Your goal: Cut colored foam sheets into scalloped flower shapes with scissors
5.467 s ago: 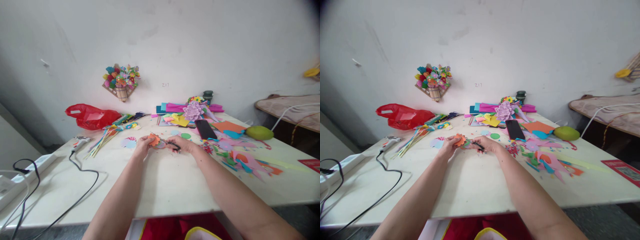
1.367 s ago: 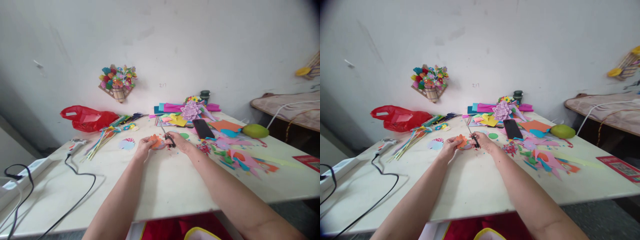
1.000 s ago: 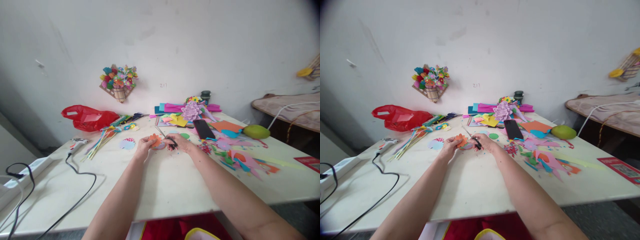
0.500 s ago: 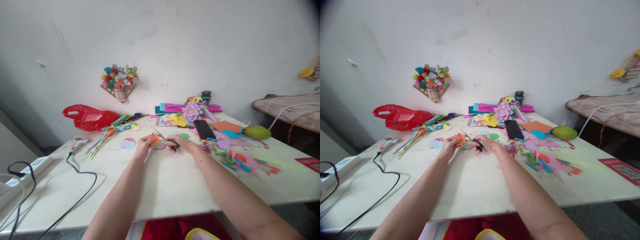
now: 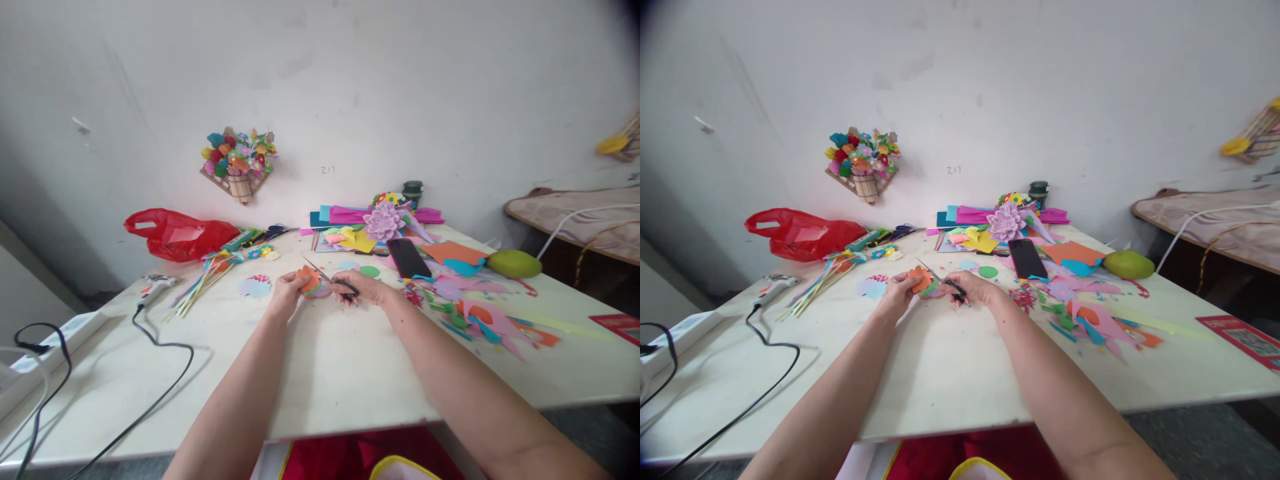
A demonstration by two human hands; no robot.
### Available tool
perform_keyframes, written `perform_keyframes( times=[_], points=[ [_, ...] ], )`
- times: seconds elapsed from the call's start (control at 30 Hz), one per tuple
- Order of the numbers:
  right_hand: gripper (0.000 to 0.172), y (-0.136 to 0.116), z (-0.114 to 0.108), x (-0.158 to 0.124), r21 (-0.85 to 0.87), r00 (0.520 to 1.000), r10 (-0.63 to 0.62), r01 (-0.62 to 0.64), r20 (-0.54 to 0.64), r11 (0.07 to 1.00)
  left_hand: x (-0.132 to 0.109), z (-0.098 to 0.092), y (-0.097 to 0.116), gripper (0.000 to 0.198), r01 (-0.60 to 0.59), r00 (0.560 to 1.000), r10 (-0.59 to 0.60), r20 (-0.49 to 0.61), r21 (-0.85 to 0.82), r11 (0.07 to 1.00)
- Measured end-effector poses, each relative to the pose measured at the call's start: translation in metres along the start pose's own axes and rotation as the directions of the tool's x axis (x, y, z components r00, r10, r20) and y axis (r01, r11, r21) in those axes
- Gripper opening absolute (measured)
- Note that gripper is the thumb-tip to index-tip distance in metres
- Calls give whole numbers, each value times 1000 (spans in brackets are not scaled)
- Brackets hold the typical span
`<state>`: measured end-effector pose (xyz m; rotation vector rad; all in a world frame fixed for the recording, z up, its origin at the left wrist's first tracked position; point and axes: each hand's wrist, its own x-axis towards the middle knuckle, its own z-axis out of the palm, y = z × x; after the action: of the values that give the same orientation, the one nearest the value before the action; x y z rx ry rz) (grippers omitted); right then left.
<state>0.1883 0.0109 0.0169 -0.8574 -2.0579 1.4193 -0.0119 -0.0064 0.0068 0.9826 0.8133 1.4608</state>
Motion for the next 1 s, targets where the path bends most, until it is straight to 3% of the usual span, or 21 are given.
perform_keyframes(
  times=[1.0],
  points=[
    [16,0,-1,1,-30,999,35,-35,8,999,-3,1,2,23,24,999,-24,34,10,1000]
  ],
)
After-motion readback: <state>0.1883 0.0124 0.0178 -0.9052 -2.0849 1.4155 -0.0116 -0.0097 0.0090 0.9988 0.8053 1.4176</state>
